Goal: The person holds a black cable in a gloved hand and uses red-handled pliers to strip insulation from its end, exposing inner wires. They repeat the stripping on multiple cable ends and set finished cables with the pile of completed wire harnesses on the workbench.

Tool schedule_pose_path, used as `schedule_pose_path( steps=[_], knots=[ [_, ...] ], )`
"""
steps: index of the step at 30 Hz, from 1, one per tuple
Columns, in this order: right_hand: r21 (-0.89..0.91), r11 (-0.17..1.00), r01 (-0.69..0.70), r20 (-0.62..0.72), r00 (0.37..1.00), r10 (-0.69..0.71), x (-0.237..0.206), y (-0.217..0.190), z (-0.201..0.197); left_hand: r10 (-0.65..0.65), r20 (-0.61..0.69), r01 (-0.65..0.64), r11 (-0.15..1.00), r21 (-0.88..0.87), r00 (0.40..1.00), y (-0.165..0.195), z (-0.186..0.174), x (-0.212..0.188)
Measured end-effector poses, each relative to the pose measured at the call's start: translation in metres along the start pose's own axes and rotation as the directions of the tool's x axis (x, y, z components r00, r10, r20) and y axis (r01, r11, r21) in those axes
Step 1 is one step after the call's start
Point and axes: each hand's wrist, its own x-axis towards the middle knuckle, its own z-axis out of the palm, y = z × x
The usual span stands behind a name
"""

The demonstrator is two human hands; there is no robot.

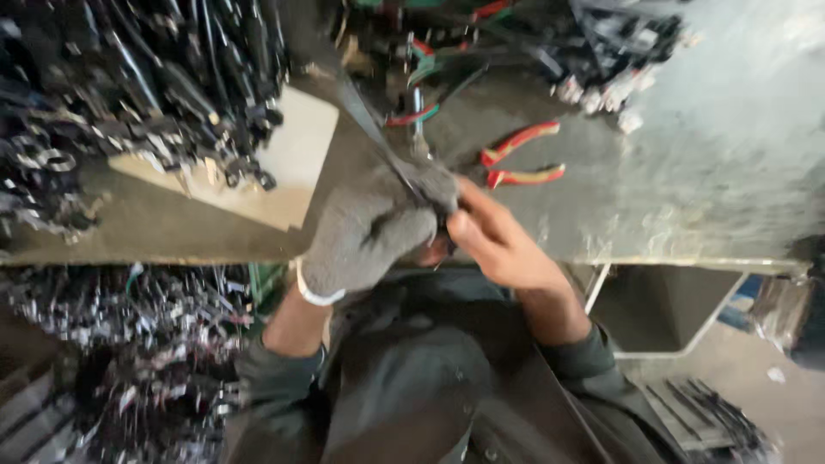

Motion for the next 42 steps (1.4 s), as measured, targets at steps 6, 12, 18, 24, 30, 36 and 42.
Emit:
schedule_pose_path(
  steps=[6,12,18,24,30,36,42],
  knots=[
    [-0.2,0.966,0.167,-0.144,0.97,-0.197,-0.014,0.038,-0.01,0.216,-0.358,-0.138,0.963,0.232,0.908,-0.036,0.029,-0.01],
    [-0.66,0.666,0.346,-0.015,0.881,-0.472,-0.001,0.018,-0.005,0.009,-0.41,0.014,0.998,0.055,0.912,-0.047,0.026,-0.024],
    [-0.753,0.562,0.342,0.048,0.881,-0.472,-0.011,0.03,-0.019,0.23,-0.076,-0.13,0.761,0.636,0.97,-0.021,0.004,-0.002],
    [-0.591,0.781,0.2,-0.094,0.945,-0.313,-0.014,0.03,-0.009,0.093,-0.039,-0.038,0.703,0.71,0.995,-0.013,0.005,0.004],
    [-0.599,0.76,0.253,-0.104,0.916,-0.388,-0.009,0.028,-0.001,0.081,-0.271,0.089,0.823,0.561,0.959,-0.032,0.024,-0.005],
    [-0.765,0.603,0.226,-0.085,0.893,-0.442,-0.004,0.028,-0.003,0.077,-0.376,0.064,0.935,0.35,0.923,-0.042,0.025,-0.005],
    [-0.588,0.771,0.245,-0.122,0.915,-0.384,-0.004,0.028,-0.001,0.013,-0.181,0.079,0.868,0.491,0.983,-0.031,0.013,-0.001]
  ],
)
